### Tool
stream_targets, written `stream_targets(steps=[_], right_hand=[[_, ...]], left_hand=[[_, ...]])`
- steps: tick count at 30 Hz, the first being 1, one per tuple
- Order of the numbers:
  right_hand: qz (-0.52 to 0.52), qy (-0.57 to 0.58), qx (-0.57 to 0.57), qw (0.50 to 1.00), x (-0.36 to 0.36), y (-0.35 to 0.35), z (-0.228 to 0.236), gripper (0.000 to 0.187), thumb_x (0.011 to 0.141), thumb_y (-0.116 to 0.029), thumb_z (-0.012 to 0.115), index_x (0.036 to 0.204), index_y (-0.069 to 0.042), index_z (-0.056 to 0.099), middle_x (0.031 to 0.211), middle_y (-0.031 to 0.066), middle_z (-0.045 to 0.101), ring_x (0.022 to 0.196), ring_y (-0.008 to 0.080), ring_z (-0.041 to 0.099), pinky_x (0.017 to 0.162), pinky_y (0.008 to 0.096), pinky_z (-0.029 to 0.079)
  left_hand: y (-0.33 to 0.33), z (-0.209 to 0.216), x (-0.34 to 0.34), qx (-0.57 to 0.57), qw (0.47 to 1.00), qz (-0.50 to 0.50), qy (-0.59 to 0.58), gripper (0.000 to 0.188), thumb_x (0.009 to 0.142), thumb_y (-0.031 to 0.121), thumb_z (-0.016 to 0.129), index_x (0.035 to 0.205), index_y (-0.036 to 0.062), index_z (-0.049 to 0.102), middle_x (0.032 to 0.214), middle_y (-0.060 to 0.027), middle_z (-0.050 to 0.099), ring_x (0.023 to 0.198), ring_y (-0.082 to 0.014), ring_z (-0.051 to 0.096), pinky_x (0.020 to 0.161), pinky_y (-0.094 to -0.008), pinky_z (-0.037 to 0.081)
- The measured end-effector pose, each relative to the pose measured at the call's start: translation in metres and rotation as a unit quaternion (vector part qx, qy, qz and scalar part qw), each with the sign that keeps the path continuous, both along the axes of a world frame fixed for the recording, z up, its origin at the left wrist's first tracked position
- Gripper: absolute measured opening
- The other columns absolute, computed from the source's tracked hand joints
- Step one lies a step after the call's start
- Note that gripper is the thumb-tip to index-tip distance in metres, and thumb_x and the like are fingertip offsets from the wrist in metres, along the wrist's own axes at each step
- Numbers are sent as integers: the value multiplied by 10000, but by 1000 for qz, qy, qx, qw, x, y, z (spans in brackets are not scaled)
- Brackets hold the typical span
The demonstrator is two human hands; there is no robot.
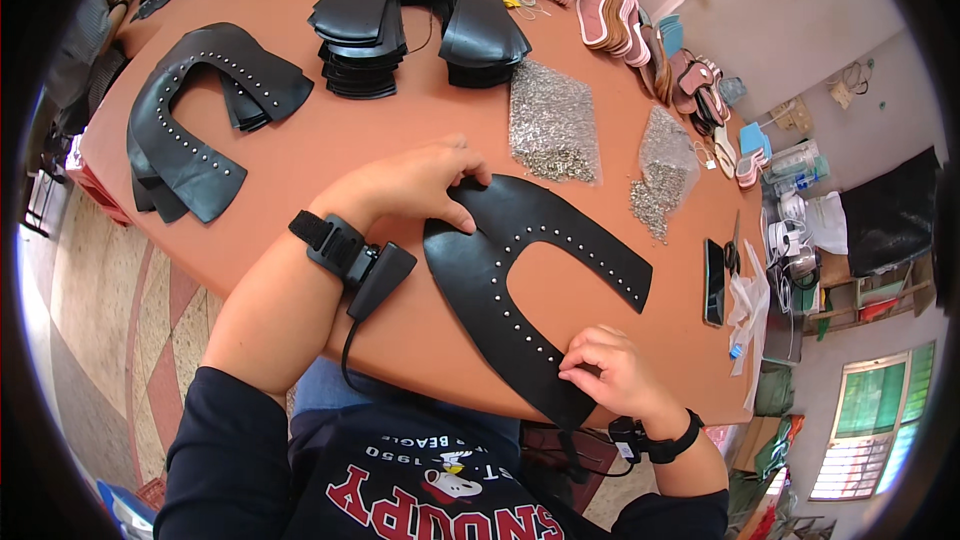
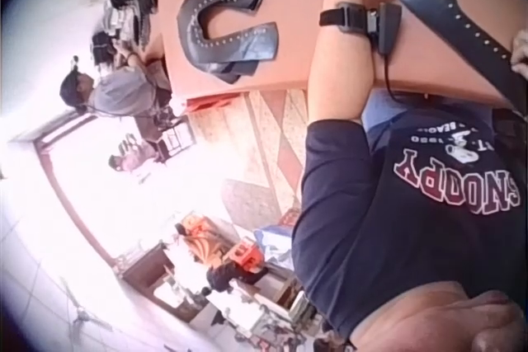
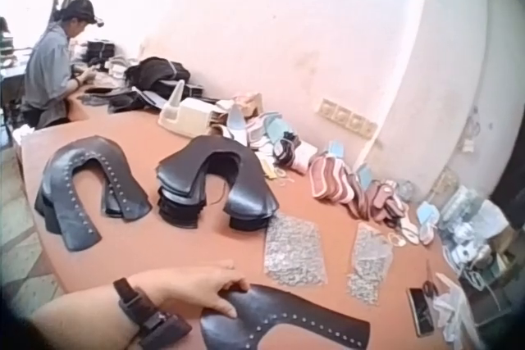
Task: The recorder is inspecting and organizing black leather shoe upper components, checking for quality and prepping them with small metal studs/eyelets.
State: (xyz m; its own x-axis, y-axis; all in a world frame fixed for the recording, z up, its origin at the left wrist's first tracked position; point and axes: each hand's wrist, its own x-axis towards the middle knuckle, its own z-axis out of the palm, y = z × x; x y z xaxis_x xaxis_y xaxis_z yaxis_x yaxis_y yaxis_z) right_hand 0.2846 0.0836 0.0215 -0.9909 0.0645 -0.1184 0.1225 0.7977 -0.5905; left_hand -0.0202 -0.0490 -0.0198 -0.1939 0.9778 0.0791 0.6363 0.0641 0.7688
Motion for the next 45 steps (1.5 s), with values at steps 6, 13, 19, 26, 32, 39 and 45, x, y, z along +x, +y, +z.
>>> stream_targets(steps=[6,13,19,26,32,39,45], right_hand=[[-1,-17,-21,1000,-3,4,-2,75,721,-67,693,739,-53,621,746,35,588,734,225,561,678,343,433],[-68,-151,-101,981,-16,10,-1,111,709,-85,719,734,-34,625,733,68,607,679,214,599,592,329,463],[-35,-292,-9,956,-45,14,7,159,669,-129,759,724,-32,646,698,96,647,641,208,623,581,323,472],[18,-188,-174,966,-33,33,14,157,697,-122,754,772,-20,661,712,75,644,640,153,604,595,285,469],[-293,54,-60,953,-34,132,0,83,797,-33,642,858,23,636,729,19,623,661,83,557,604,227,454],[-259,21,-14,965,-49,140,-36,60,783,-38,658,816,2,630,784,40,570,682,113,537,624,262,450],[-209,106,88,968,-45,126,-26,60,802,-27,620,819,-3,568,757,55,559,663,123,532,607,259,445]], left_hand=[[0,-4,-2,-2,1000,0,-6,535,606,211,821,1062,43,597,961,-81,500,844,-208,517,744,-318,456],[1,-3,-3,-2,1000,0,8,525,610,209,819,1056,41,600,973,-81,513,842,-208,527,745,-320,459],[1,-5,-3,3,1000,-1,19,526,608,216,821,1053,47,599,954,-73,500,835,-201,520,734,-309,459],[2,-3,1,11,1000,19,5,515,623,211,816,1055,39,595,948,-100,528,846,-230,548,755,-328,469],[1,-5,2,26,999,45,-2,554,615,170,818,1094,20,583,956,-99,560,796,-206,538,726,-322,474],[3,-1,3,22,1000,20,-6,551,614,118,810,1104,25,575,938,-92,556,804,-206,537,734,-325,473],[3,-4,9,58,996,57,-42,398,676,60,759,1031,26,581,856,-65,560,755,-175,543,683,-310,469]])
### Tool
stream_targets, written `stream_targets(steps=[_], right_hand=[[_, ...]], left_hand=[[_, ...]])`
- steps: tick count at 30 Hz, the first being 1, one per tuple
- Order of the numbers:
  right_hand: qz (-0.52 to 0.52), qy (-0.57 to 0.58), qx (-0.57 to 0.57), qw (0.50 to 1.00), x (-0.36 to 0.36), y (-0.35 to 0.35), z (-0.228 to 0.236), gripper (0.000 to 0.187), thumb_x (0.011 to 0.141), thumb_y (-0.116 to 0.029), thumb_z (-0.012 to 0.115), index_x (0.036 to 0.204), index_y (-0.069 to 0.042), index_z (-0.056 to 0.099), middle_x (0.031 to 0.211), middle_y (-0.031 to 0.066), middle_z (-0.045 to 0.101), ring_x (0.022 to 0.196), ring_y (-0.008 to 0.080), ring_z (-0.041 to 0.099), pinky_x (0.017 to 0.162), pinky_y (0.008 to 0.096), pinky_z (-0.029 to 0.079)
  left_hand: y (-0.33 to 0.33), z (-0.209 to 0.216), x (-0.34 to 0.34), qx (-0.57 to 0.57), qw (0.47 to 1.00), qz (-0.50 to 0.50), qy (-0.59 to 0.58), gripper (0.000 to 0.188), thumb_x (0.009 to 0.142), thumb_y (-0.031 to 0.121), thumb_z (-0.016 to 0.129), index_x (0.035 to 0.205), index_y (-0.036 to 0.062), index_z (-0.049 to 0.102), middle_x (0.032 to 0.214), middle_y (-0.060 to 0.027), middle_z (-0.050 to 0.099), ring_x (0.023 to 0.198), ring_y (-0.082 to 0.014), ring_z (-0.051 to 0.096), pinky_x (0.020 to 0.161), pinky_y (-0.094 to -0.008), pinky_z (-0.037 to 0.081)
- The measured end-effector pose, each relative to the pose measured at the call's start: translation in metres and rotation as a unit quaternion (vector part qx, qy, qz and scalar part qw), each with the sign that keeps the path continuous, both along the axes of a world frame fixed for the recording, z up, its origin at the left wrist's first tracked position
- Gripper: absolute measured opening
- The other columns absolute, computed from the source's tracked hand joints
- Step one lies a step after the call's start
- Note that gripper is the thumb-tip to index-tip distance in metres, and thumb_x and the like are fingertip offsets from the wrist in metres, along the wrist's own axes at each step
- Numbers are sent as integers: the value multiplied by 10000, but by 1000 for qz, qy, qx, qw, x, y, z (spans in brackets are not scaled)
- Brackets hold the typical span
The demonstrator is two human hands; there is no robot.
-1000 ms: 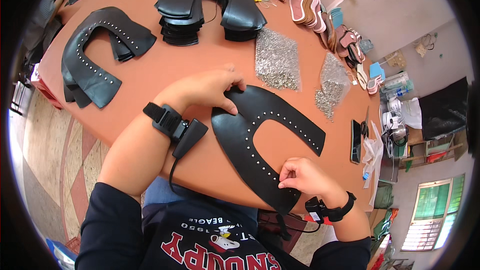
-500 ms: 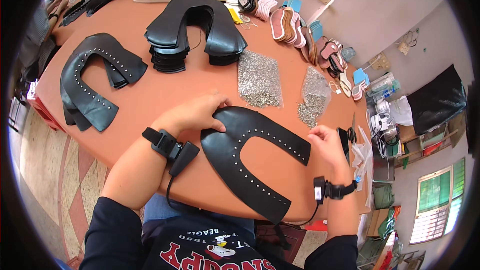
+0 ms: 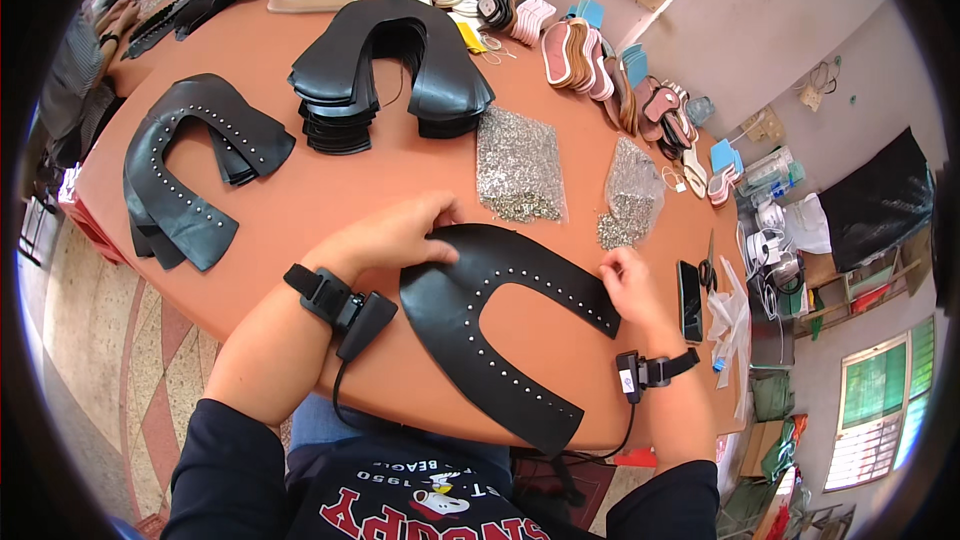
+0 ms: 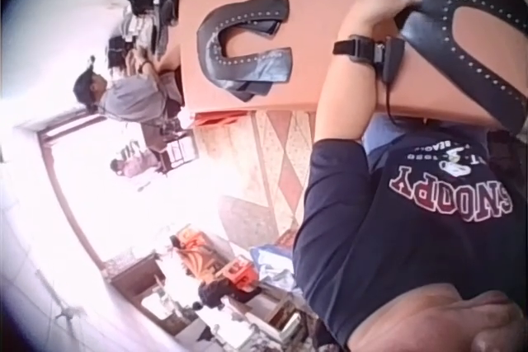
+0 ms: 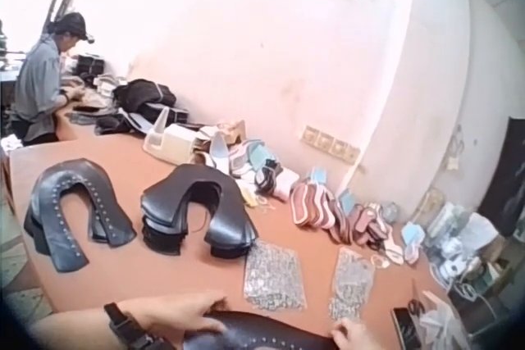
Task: The recorder is inspecting and organizing black leather shoe upper components, checking for quality and prepping them with small metal studs/eyelets.
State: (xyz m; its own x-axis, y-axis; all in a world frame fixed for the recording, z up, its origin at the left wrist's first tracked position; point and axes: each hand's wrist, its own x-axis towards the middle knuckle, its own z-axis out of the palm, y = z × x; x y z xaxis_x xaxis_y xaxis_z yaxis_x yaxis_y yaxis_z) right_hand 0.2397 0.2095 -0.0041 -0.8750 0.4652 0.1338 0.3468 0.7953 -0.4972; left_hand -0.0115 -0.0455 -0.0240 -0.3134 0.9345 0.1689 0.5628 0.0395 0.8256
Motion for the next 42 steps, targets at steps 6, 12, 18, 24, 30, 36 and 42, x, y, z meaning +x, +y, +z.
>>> stream_targets(steps=[6,12,18,24,30,36,42], right_hand=[[0,8,-316,949,27,-64,47,69,832,-14,600,900,-5,607,794,6,595,712,70,545,630,219,450],[134,-64,-174,974,49,-109,29,62,808,3,611,864,1,636,798,75,605,719,191,597,646,283,476],[182,-45,-87,978,52,-112,18,77,744,25,646,815,-5,650,789,72,598,730,232,586,630,315,470],[189,-40,-63,979,53,-115,18,82,729,13,674,805,-12,654,780,66,596,733,220,585,621,319,468],[94,-156,-180,967,36,-107,28,96,720,-58,709,756,-15,630,767,97,600,665,234,603,595,320,472],[125,-319,-115,933,12,-98,32,194,683,-163,761,722,-23,633,694,86,608,640,180,599,575,295,459],[117,-181,-198,956,15,-52,27,121,726,-100,715,715,-20,624,683,54,618,637,141,593,581,282,465]], left_hand=[[5,1,-6,57,988,142,36,183,731,10,677,894,8,595,721,-63,560,654,-167,536,613,-303,452],[4,2,-7,44,986,151,60,169,728,2,669,879,0,593,729,-79,565,661,-190,543,617,-322,455],[3,-1,-8,42,986,150,55,167,735,9,666,882,-9,590,762,-98,566,691,-207,545,642,-325,454],[5,-1,-8,36,986,148,68,164,735,14,663,880,-11,588,774,-111,570,720,-232,558,660,-337,458],[4,-2,-11,48,987,142,66,171,730,20,667,881,-9,592,780,-116,574,715,-236,559,653,-343,458],[5,2,-8,36,986,146,76,160,727,20,669,867,0,594,756,-98,567,698,-216,550,635,-328,452],[3,5,-8,-14,986,159,36,168,720,46,662,879,26,612,845,-117,616,805,-281,598,718,-376,471]])
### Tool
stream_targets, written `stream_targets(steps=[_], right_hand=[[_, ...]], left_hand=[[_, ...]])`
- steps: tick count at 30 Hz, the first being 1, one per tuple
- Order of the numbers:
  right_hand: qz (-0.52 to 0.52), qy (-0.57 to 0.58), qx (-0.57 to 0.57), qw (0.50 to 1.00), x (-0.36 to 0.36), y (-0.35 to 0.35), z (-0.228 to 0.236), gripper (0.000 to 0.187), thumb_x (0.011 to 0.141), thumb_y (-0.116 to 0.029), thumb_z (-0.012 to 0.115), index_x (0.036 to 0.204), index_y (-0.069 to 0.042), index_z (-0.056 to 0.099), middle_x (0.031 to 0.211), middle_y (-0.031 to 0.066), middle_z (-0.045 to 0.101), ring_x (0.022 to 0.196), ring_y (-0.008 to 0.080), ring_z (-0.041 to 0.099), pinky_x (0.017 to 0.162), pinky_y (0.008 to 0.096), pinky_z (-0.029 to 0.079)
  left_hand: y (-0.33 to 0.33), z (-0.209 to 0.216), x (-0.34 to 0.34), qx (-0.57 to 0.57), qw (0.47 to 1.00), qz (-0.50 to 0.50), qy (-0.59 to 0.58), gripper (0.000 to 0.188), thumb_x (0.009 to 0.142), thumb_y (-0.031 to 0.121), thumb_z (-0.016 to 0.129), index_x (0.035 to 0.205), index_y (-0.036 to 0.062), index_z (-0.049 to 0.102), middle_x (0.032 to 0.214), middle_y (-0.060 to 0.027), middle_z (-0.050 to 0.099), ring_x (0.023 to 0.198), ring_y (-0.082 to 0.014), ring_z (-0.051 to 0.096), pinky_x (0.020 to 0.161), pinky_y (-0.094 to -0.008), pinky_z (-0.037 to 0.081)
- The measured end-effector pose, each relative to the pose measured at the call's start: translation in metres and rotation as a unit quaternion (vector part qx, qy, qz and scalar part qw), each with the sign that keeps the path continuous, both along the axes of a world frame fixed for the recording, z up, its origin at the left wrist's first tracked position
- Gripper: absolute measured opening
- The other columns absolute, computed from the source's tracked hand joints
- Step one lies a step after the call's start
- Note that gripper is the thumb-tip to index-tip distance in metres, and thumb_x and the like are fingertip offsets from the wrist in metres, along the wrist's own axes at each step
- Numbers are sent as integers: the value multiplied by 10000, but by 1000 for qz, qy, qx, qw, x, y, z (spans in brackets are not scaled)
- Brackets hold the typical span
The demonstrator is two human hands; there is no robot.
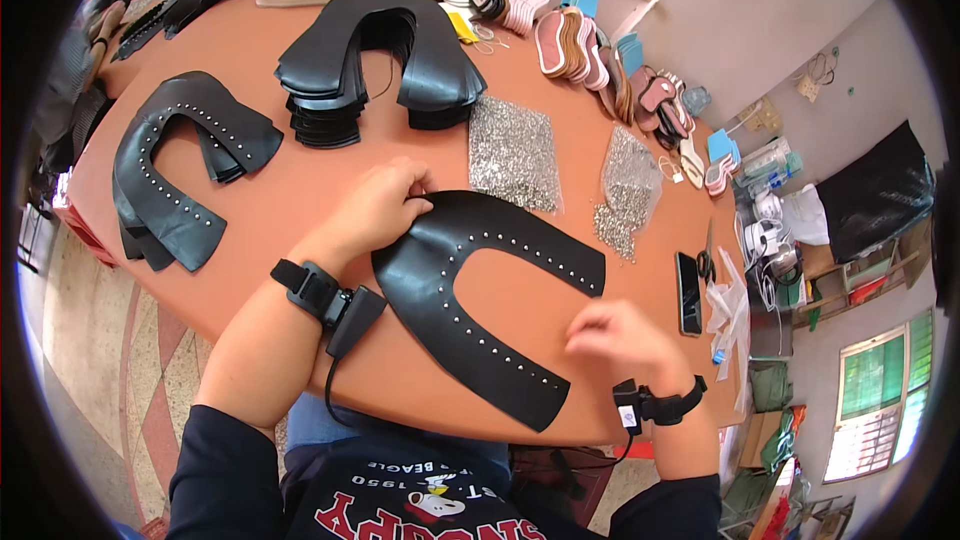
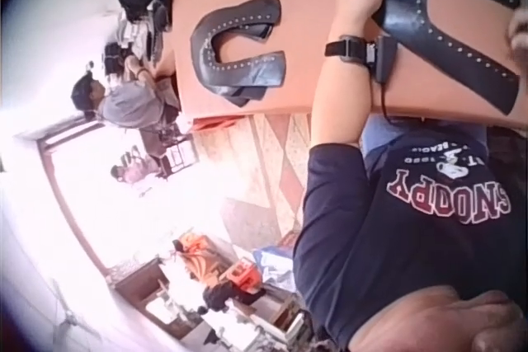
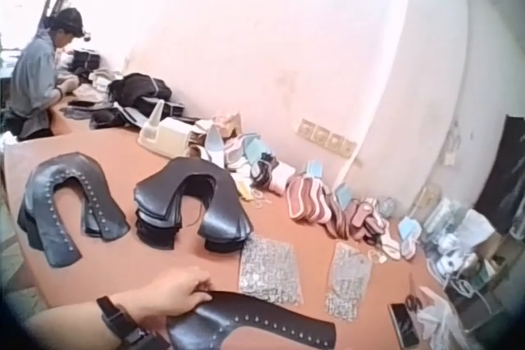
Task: The recorder is inspecting and organizing black leather shoe upper components, checking for quality and prepping them with small metal studs/eyelets.
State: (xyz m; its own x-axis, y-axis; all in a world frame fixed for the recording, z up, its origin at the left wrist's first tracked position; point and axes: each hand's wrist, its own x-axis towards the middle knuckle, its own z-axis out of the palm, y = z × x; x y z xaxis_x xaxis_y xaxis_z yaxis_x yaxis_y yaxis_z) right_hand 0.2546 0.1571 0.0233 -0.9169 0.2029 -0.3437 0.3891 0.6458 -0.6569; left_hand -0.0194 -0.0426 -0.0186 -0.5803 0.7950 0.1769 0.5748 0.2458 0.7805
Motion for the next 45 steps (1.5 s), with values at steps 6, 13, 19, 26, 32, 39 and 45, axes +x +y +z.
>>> stream_targets(steps=[6,13,19,26,32,39,45], right_hand=[[-309,179,38,933,16,96,-35,149,728,7,695,848,10,606,726,17,599,667,88,545,616,214,444],[-311,146,4,939,14,98,-41,32,780,-4,650,800,8,628,732,8,603,669,85,547,608,216,436],[97,140,53,984,0,-21,11,57,810,-67,632,839,-18,637,804,80,605,754,217,590,663,308,472],[159,144,74,974,11,-54,-2,70,756,-24,647,824,-9,648,793,88,610,747,266,581,652,341,478],[159,165,85,970,11,-64,-3,55,721,-10,659,776,-12,653,752,79,597,726,258,573,642,341,469],[154,159,99,970,8,-66,1,49,698,-23,680,742,-30,658,731,70,597,716,245,578,625,336,458],[129,94,77,984,3,-59,6,61,680,-18,694,734,-32,671,733,59,603,705,229,577,619,328,457]], left_hand=[[-1,-2,-1,10,1000,-8,18,171,723,64,665,882,30,614,840,-120,613,814,-288,598,721,-380,472],[-1,-4,1,27,999,-10,43,161,723,27,676,868,16,605,780,-113,591,725,-248,586,650,-347,467],[-1,-7,-1,30,999,0,30,161,729,27,674,874,8,606,763,-112,589,699,-227,578,639,-348,468],[3,-7,-1,42,998,-8,39,166,726,25,673,876,5,605,766,-112,588,710,-237,578,648,-346,469],[-4,-9,-3,37,998,-3,45,172,725,39,674,880,9,606,771,-119,591,725,-249,581,657,-350,467],[5,-16,-2,41,997,-14,69,180,724,88,675,875,17,607,835,-143,627,812,-317,603,712,-401,473],[5,-10,-2,35,998,-6,51,172,722,78,672,873,25,607,835,-133,621,827,-304,598,715,-388,467]])
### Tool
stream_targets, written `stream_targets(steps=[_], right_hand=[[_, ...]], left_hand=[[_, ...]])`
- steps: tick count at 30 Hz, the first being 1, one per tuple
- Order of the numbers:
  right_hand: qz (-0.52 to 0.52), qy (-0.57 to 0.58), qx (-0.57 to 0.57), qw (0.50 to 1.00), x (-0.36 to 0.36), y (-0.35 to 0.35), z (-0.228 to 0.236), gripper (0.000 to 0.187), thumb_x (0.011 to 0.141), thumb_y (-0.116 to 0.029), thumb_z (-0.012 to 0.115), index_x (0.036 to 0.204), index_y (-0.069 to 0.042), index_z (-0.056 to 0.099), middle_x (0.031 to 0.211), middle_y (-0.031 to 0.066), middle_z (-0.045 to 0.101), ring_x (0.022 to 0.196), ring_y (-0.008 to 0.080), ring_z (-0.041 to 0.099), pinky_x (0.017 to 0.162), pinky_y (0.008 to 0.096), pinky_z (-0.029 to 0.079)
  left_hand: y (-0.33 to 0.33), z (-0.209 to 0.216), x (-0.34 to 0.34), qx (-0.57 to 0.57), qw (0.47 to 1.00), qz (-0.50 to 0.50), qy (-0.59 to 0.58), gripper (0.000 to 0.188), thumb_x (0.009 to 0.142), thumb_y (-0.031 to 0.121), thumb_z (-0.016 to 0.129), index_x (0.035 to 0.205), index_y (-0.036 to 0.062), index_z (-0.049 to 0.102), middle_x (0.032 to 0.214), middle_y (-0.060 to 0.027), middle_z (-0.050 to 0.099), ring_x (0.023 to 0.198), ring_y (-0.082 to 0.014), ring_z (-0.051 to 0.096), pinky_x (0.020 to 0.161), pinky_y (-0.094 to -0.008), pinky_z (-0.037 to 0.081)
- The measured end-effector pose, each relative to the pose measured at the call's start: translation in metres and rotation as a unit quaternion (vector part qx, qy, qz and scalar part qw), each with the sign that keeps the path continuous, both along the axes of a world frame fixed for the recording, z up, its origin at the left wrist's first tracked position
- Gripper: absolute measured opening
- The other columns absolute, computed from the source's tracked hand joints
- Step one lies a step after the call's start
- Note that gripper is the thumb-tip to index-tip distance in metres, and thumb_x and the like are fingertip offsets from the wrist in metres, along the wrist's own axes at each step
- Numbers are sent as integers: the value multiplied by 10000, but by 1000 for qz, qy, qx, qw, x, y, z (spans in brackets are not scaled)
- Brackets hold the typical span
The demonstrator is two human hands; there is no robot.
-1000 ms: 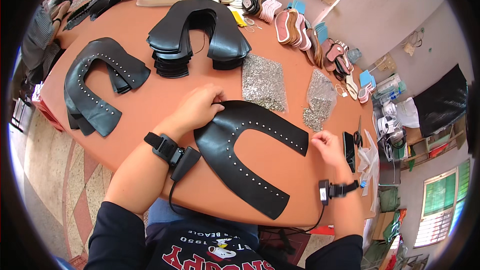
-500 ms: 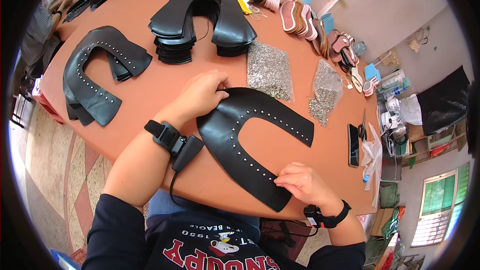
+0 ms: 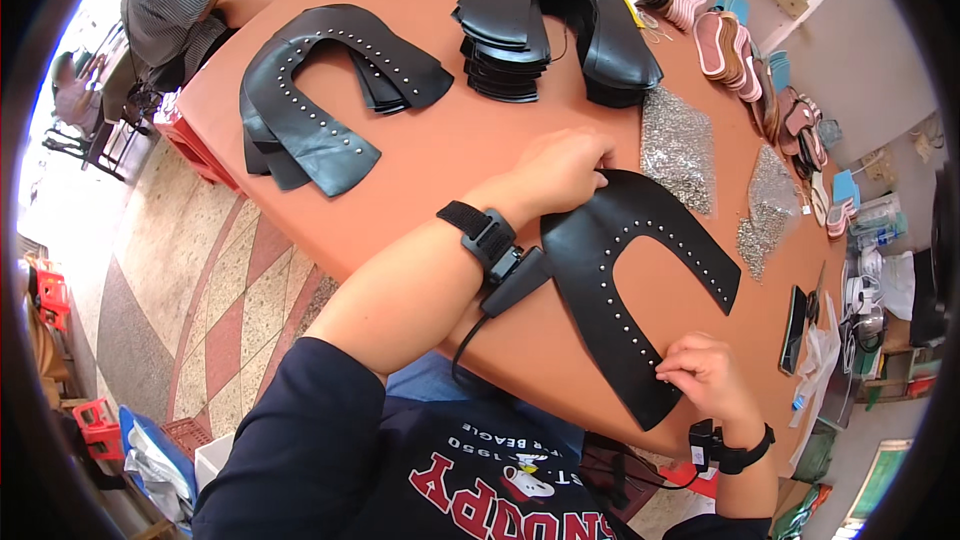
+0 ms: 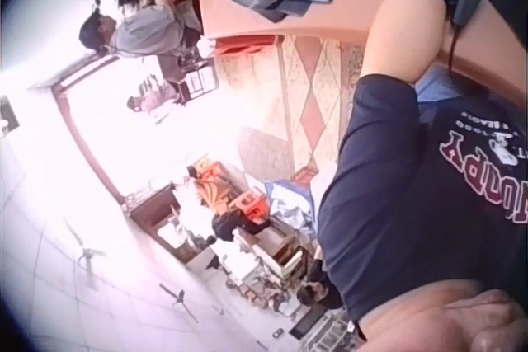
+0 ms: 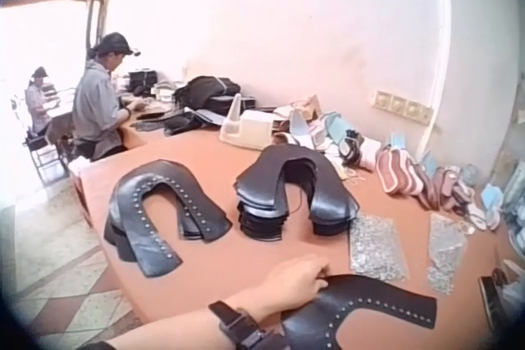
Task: The recorder is inspecting and organizing black leather shoe upper components, checking for quality and prepping them with small metal studs/eyelets.
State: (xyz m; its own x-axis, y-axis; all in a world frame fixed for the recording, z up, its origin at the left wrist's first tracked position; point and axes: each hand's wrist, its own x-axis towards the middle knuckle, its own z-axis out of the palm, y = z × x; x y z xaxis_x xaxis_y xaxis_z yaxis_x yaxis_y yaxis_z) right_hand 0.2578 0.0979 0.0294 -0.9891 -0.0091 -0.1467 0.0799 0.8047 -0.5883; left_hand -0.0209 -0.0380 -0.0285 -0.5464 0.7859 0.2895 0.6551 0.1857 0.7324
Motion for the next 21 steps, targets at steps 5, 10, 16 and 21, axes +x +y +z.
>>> stream_targets(steps=[5,10,16,21], right_hand=[[11,20,-3,1000,2,2,-1,75,689,-28,696,762,-39,680,740,51,601,706,223,584,592,313,458],[-63,-45,-32,996,0,2,-3,58,722,-56,693,759,-31,657,737,63,597,690,220,592,597,307,461],[-41,-99,-34,994,-10,9,-2,84,740,-82,696,759,-30,633,744,72,595,676,214,593,610,318,466],[30,-34,-26,999,-6,10,-4,76,752,-74,677,761,-38,611,772,64,574,742,236,571,645,332,457]], left_hand=[[2,-6,-3,25,1000,-12,-5,177,727,67,671,878,9,601,828,-150,629,802,-313,609,707,-397,476],[-1,-5,-2,14,1000,-15,-2,184,731,55,667,890,-1,593,828,-155,626,803,-304,611,712,-383,480],[-4,-2,-2,-6,1000,-7,-11,172,734,54,666,884,10,592,801,-130,607,773,-288,591,687,-375,467],[-2,-2,-2,-3,1000,-9,0,178,733,56,666,890,12,595,805,-138,614,777,-295,596,684,-377,468]])
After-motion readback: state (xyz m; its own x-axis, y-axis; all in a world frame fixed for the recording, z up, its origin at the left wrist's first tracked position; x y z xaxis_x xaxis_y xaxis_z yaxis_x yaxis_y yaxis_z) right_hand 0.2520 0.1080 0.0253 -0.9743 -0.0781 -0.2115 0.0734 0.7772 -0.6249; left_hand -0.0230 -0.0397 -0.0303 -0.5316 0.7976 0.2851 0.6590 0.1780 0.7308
